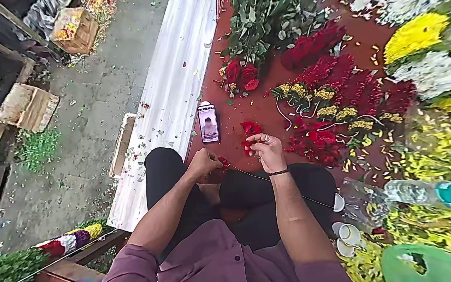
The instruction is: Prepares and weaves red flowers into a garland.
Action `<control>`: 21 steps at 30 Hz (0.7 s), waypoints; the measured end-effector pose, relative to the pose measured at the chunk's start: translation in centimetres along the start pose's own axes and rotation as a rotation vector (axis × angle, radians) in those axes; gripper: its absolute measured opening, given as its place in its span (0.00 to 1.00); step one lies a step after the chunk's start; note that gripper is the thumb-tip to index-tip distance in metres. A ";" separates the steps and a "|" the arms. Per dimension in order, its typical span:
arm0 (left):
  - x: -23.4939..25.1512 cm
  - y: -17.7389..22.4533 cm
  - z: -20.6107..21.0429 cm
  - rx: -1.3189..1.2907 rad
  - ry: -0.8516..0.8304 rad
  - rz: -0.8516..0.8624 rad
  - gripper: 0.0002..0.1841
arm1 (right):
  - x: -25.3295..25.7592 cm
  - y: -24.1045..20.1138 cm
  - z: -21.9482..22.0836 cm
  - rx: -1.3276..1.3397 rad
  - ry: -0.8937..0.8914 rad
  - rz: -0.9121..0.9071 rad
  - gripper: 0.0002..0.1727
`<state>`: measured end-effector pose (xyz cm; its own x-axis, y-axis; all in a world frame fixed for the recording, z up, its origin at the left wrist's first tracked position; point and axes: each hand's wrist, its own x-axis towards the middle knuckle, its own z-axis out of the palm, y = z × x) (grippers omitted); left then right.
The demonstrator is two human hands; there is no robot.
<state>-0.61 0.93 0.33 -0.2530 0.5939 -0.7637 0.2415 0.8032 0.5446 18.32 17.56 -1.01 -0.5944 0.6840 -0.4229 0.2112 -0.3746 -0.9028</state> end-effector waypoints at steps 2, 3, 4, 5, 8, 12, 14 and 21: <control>-0.1 0.0 -0.1 -0.005 0.006 -0.003 0.12 | 0.0 0.1 0.0 -0.024 -0.034 -0.055 0.19; -0.2 0.0 -0.2 -0.007 0.006 -0.004 0.12 | 0.0 0.1 0.1 -0.045 -0.040 -0.074 0.19; -0.2 0.0 -0.2 -0.012 0.009 -0.001 0.12 | 0.0 0.1 0.2 -0.073 -0.036 -0.086 0.18; -0.3 0.0 -0.2 -0.018 0.014 0.001 0.12 | -0.1 0.1 0.3 -0.101 -0.028 -0.094 0.17; -0.3 -0.1 -0.3 -0.030 0.021 0.017 0.11 | -0.2 0.0 0.7 -0.148 -0.013 -0.098 0.12; -0.1 -0.1 -0.3 -0.036 0.045 0.024 0.11 | -0.4 0.0 1.4 -0.147 0.041 -0.159 0.09; 0.0 -0.3 -0.1 -0.060 0.070 0.029 0.12 | -0.9 0.0 2.1 -0.103 0.086 -0.190 0.14; 0.0 0.1 -0.2 -0.204 0.101 0.109 0.11 | -5.2 -1.5 5.3 0.079 0.034 -0.002 0.37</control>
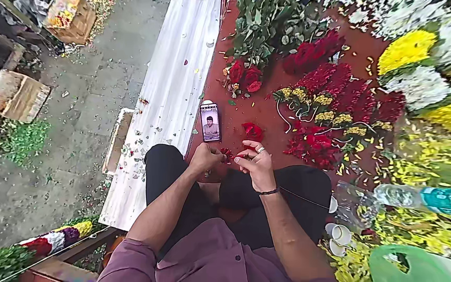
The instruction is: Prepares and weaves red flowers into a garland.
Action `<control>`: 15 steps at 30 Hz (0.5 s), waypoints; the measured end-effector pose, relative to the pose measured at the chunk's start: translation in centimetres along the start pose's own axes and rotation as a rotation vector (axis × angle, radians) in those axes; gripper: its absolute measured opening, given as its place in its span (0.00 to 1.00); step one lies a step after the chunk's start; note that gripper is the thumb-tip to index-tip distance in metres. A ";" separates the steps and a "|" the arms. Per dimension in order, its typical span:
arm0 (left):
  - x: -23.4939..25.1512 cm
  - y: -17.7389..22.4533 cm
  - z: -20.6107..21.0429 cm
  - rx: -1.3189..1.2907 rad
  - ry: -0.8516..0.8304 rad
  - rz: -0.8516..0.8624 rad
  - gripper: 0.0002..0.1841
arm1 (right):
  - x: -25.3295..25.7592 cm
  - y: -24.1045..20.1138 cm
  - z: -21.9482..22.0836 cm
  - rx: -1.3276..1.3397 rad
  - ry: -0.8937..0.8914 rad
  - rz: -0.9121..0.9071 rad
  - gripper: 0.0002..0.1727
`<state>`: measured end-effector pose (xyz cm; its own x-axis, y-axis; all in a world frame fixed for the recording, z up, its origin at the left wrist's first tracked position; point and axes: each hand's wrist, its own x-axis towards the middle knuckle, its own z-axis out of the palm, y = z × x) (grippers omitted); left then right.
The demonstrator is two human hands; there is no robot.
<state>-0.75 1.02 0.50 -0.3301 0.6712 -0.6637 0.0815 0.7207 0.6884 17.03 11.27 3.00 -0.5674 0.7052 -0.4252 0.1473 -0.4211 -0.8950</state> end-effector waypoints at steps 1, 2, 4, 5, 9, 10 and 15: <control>-0.1 0.0 0.0 -0.035 -0.010 0.017 0.10 | -0.3 0.6 0.4 0.013 0.014 0.036 0.37; -0.2 0.0 0.1 -0.073 -0.026 0.033 0.09 | -0.4 1.3 0.6 0.006 0.035 0.065 0.37; -0.5 0.1 0.2 -0.148 -0.066 0.054 0.07 | 0.0 2.3 0.8 -0.045 0.079 0.104 0.37; -0.7 0.2 0.2 -0.174 -0.079 0.058 0.07 | 0.3 2.6 0.8 -0.078 0.092 0.118 0.37; -1.1 0.6 -0.1 -0.192 -0.112 0.101 0.07 | 1.1 3.1 0.5 -0.168 0.114 0.122 0.38; -1.2 0.7 -0.1 -0.186 -0.106 0.111 0.07 | 1.1 3.2 0.5 -0.182 0.119 0.126 0.39; -0.9 0.3 0.0 -0.121 -0.120 0.132 0.07 | 1.3 3.4 -0.4 -0.274 0.082 0.147 0.45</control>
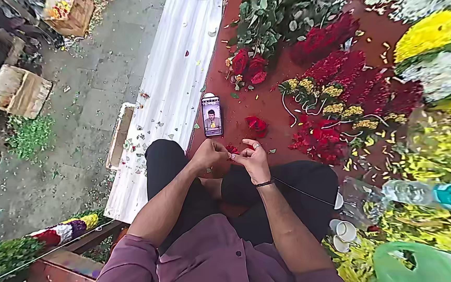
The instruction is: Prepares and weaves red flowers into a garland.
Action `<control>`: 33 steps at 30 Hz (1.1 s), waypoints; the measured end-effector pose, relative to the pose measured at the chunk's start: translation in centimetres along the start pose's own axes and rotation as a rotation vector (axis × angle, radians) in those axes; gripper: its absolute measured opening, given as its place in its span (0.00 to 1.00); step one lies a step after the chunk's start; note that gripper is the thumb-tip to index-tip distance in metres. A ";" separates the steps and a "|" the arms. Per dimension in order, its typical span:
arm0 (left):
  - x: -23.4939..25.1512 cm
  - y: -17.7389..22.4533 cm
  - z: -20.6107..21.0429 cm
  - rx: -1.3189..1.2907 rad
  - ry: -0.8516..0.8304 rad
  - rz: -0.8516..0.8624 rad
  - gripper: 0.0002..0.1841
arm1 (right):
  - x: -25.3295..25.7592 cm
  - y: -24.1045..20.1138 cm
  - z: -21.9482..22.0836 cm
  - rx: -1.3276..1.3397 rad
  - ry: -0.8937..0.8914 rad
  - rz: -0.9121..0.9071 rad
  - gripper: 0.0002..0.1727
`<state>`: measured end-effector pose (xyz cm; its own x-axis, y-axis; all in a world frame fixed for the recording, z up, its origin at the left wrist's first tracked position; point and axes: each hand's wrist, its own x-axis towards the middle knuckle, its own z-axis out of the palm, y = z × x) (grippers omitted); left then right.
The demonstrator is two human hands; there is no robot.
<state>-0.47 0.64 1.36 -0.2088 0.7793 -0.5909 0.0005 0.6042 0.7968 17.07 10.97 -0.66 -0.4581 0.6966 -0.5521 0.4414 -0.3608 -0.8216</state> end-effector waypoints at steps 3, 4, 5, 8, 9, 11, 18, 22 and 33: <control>0.1 -0.1 -0.1 0.013 0.028 -0.007 0.09 | 0.7 0.0 -1.8 -0.047 -0.008 -0.074 0.52; 0.1 -0.1 -0.2 0.018 0.043 -0.016 0.09 | 0.9 -0.1 -2.6 -0.132 -0.042 -0.119 0.57; 0.0 -0.1 -0.2 0.023 0.055 -0.026 0.09 | 1.1 0.0 -3.3 -0.259 -0.097 -0.169 0.63; -0.1 -0.2 -0.4 0.023 0.069 -0.055 0.09 | 1.4 0.5 -3.3 -0.515 -0.348 -0.196 0.68; -0.1 -0.2 -0.4 0.017 0.075 -0.065 0.10 | 1.3 0.7 -3.1 -0.486 -0.406 -0.163 0.60; 0.0 -0.3 -0.5 0.010 0.099 -0.094 0.11 | 1.5 0.8 -3.0 -0.363 -0.387 -0.147 0.34; 0.3 -1.0 -0.6 0.140 0.216 -0.184 0.14 | 1.0 -1.1 -4.7 -0.285 -0.485 -0.285 0.05; -1.0 0.8 -0.2 0.510 -0.163 -0.068 0.12 | 0.4 -1.6 -3.5 -0.107 -0.550 -0.373 0.04; -0.2 -0.3 1.2 -0.147 0.281 -0.065 0.11 | 0.3 -0.8 -1.0 -0.197 -0.588 -0.320 0.06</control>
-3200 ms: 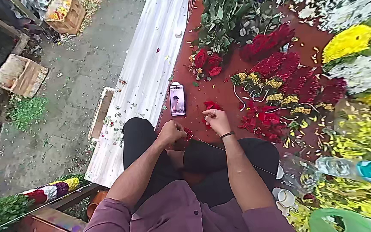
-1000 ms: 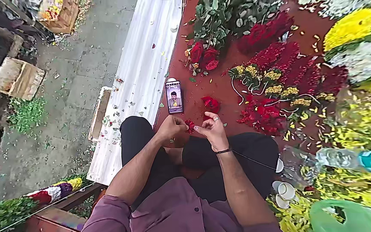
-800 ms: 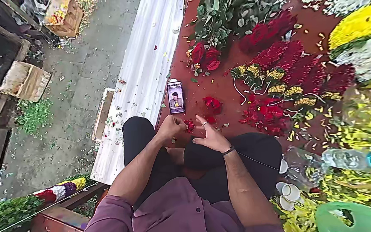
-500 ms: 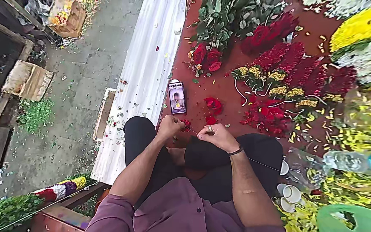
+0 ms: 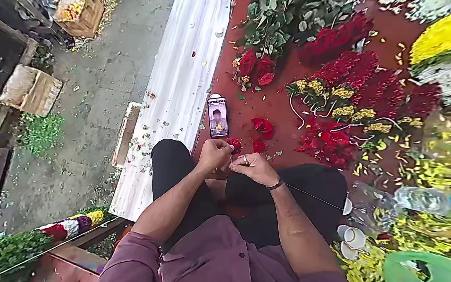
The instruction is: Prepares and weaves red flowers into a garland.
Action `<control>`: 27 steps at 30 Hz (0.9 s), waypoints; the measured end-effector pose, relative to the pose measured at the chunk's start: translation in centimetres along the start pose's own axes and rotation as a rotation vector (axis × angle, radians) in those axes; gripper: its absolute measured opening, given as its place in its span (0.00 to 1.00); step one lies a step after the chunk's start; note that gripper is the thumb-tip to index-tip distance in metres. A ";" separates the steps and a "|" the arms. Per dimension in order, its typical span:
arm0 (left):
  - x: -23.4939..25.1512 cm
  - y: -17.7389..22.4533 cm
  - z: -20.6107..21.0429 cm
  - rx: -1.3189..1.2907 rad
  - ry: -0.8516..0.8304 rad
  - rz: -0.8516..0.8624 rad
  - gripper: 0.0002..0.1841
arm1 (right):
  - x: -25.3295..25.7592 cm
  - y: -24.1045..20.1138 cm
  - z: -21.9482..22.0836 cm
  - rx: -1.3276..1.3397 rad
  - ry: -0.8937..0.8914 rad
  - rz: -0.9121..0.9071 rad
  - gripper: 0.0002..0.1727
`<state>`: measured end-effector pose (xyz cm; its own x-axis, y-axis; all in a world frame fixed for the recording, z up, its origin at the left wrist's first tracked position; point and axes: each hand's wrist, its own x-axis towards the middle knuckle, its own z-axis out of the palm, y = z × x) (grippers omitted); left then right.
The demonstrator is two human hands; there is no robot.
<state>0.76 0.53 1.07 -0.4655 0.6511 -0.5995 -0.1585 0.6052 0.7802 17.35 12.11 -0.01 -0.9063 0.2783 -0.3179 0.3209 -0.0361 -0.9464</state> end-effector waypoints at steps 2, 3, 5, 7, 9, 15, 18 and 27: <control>-0.2 0.1 1.0 -0.048 -0.039 -0.029 0.11 | 0.1 0.0 1.0 -0.019 -0.007 -0.016 0.07; -0.2 0.0 1.4 -0.057 -0.049 -0.024 0.10 | -0.1 -0.1 1.2 -0.022 0.011 -0.033 0.07; -0.1 -0.2 1.4 -0.011 -0.055 0.010 0.09 | -0.5 -0.6 0.2 0.023 0.082 -0.077 0.05; 0.1 -0.1 0.6 0.069 -0.070 0.046 0.08 | -1.0 -0.8 -1.9 0.026 0.191 -0.086 0.05; 0.3 0.1 -0.1 0.220 -0.123 0.076 0.08 | -1.5 -0.4 -4.0 0.017 0.289 -0.023 0.04; 0.2 0.2 0.4 0.605 -0.253 -0.041 0.10 | -2.6 0.5 -7.3 -0.088 0.175 0.306 0.08; 0.3 -0.2 -0.2 0.587 -0.257 -0.068 0.11 | -1.3 3.3 -9.5 -0.372 0.432 0.410 0.07; 0.6 -0.2 -0.3 0.540 -0.270 -0.061 0.10 | 3.5 6.7 -6.7 -0.791 0.451 0.579 0.09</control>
<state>0.25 0.70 0.62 -0.2212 0.6580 -0.7197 0.3195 0.7462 0.5840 18.12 19.26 -7.10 -0.4273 0.7519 -0.5021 0.9013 0.3101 -0.3025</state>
